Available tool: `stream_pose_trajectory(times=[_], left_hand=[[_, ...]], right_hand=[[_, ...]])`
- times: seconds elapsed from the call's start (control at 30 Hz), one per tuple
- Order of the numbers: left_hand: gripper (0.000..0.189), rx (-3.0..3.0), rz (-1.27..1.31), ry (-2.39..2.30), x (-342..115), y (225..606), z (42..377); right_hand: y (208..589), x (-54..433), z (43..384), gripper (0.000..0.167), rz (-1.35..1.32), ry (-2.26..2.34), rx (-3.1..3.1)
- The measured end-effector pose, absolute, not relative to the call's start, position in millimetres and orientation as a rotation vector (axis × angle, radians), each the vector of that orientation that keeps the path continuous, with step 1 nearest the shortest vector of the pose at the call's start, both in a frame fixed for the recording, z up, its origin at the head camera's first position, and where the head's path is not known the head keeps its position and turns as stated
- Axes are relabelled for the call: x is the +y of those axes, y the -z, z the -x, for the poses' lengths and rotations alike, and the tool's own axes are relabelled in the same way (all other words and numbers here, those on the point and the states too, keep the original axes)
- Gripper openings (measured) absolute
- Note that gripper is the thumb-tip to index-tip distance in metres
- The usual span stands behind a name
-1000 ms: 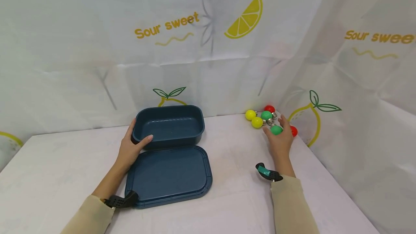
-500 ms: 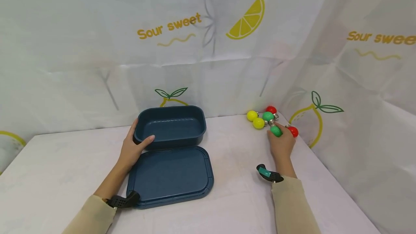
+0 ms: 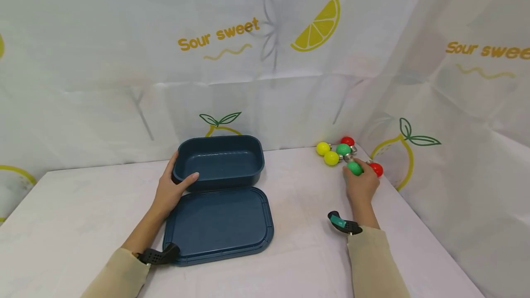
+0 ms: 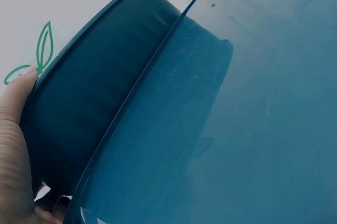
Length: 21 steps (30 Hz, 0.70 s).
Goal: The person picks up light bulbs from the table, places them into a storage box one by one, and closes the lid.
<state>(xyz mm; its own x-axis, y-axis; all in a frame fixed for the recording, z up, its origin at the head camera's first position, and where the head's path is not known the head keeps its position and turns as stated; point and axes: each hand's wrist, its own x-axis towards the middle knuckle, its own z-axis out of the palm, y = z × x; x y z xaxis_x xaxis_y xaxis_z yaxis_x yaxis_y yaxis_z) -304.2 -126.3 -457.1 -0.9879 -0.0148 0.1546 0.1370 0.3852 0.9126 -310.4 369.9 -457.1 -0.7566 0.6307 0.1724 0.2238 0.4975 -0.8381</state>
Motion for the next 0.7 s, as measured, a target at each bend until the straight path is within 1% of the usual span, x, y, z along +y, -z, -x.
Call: stream_pose_trajectory(times=[0.2, 0.43, 0.7], left_hand=[[0.099, -2.503, 0.099, 1.662, -126.4, 458.0, 304.9], [0.099, -2.494, 0.108, 1.669, -125.7, 459.1, 305.3], [0.1, -2.479, 0.113, 1.685, -125.9, 457.7, 304.9]], right_hand=[[449.6, 367.2, 310.5, 0.053, 0.729, -1.252, -2.202], [425.6, 350.8, 307.3, 0.053, 0.565, -1.251, -2.171], [401.8, 333.4, 304.4, 0.053, 0.504, -1.231, -2.2]])
